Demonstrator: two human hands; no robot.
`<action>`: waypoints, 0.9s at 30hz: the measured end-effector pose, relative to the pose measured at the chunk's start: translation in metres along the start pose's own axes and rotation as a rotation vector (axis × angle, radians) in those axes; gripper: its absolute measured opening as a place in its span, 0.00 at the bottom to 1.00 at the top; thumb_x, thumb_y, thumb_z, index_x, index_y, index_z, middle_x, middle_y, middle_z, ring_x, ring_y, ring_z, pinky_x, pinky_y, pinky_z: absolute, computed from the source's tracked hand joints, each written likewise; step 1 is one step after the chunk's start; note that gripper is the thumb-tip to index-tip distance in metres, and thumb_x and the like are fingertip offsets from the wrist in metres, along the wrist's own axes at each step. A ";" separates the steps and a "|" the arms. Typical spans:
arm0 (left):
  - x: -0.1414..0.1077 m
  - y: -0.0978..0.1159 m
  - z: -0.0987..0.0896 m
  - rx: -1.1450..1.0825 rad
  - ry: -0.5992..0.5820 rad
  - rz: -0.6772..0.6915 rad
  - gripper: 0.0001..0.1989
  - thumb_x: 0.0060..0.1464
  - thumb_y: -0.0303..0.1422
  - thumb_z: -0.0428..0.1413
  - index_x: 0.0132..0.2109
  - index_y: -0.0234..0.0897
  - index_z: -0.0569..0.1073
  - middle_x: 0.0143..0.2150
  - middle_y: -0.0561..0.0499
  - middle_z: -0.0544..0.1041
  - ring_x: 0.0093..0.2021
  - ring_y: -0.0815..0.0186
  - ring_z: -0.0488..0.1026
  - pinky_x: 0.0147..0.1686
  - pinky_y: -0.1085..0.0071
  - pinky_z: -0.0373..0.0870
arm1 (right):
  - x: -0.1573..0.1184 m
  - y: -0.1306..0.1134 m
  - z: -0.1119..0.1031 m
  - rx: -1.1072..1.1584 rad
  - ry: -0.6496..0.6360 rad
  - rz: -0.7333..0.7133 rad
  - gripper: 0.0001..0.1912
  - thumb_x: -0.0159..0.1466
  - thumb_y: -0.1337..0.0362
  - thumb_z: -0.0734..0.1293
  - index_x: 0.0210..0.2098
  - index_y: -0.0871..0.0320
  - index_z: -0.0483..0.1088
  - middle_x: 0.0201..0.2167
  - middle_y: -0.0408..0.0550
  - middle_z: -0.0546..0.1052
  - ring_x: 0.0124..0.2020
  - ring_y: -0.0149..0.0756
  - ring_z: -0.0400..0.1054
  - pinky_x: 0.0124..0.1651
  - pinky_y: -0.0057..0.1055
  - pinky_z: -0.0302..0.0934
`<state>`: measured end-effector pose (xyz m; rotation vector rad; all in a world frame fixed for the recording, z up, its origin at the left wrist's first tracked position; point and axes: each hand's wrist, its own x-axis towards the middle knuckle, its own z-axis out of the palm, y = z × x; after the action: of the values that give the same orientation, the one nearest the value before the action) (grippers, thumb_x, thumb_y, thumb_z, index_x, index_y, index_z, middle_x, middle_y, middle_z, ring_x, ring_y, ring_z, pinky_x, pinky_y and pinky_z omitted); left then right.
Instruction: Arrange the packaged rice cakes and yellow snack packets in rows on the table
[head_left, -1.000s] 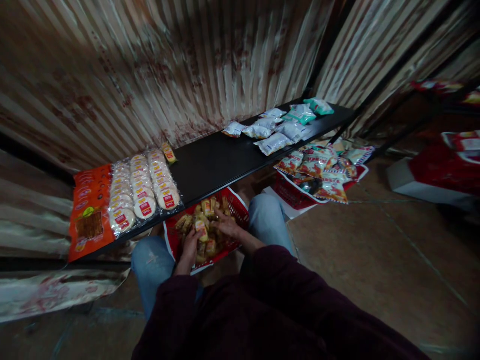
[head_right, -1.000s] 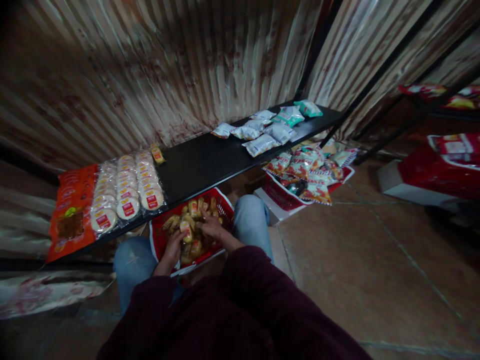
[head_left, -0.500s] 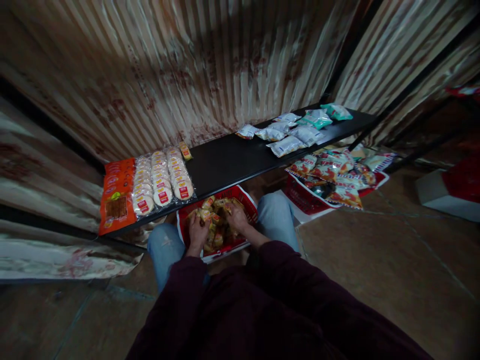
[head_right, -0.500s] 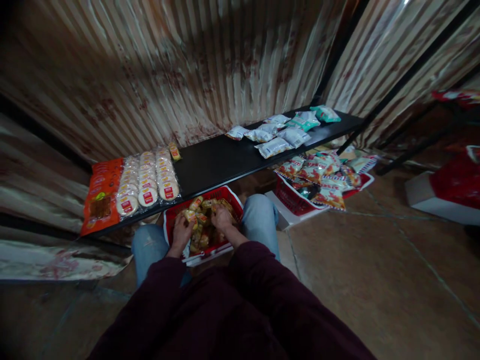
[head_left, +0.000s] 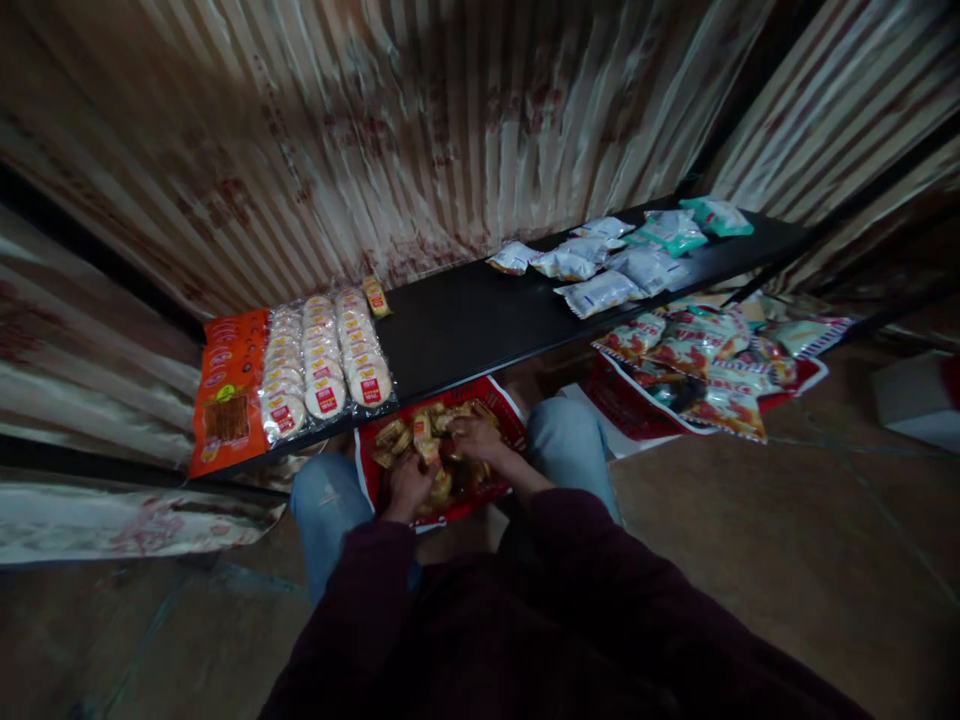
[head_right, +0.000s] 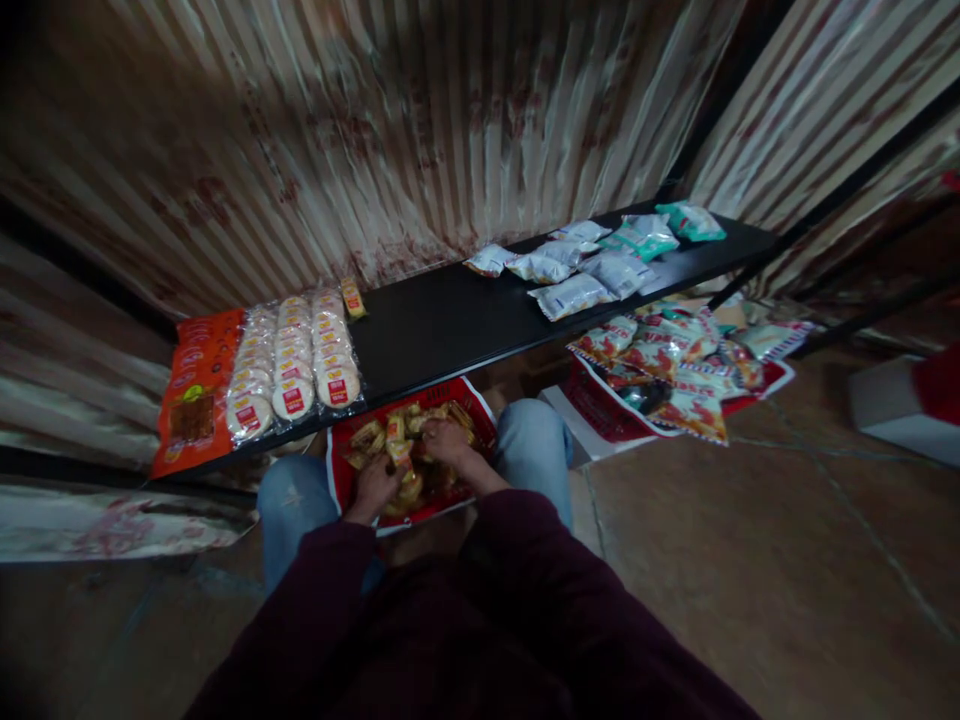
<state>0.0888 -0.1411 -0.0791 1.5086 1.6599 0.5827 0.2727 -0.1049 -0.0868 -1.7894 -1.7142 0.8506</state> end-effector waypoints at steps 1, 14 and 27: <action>-0.005 0.001 0.000 0.003 0.038 -0.010 0.07 0.45 0.36 0.62 0.30 0.39 0.73 0.40 0.41 0.77 0.52 0.51 0.70 0.53 0.60 0.62 | -0.004 0.001 -0.002 0.039 -0.017 0.032 0.15 0.59 0.67 0.63 0.43 0.58 0.77 0.40 0.50 0.81 0.43 0.45 0.74 0.49 0.38 0.66; -0.029 -0.019 0.009 -0.651 -0.081 -0.220 0.20 0.47 0.33 0.60 0.48 0.35 0.71 0.39 0.47 0.77 0.30 0.69 0.72 0.27 0.74 0.70 | -0.072 -0.022 0.040 0.669 -0.285 0.163 0.17 0.57 0.63 0.69 0.47 0.57 0.74 0.43 0.47 0.78 0.44 0.37 0.72 0.53 0.39 0.65; -0.022 -0.020 0.017 -0.793 0.089 -0.223 0.26 0.45 0.26 0.62 0.53 0.37 0.68 0.34 0.52 0.74 0.29 0.71 0.71 0.25 0.77 0.69 | -0.060 -0.013 0.049 0.959 -0.142 0.415 0.21 0.47 0.60 0.76 0.40 0.57 0.76 0.36 0.47 0.79 0.34 0.33 0.71 0.41 0.34 0.67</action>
<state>0.0902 -0.1689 -0.0989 0.7225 1.3808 1.0373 0.2275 -0.1663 -0.1051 -1.3939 -0.7258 1.6450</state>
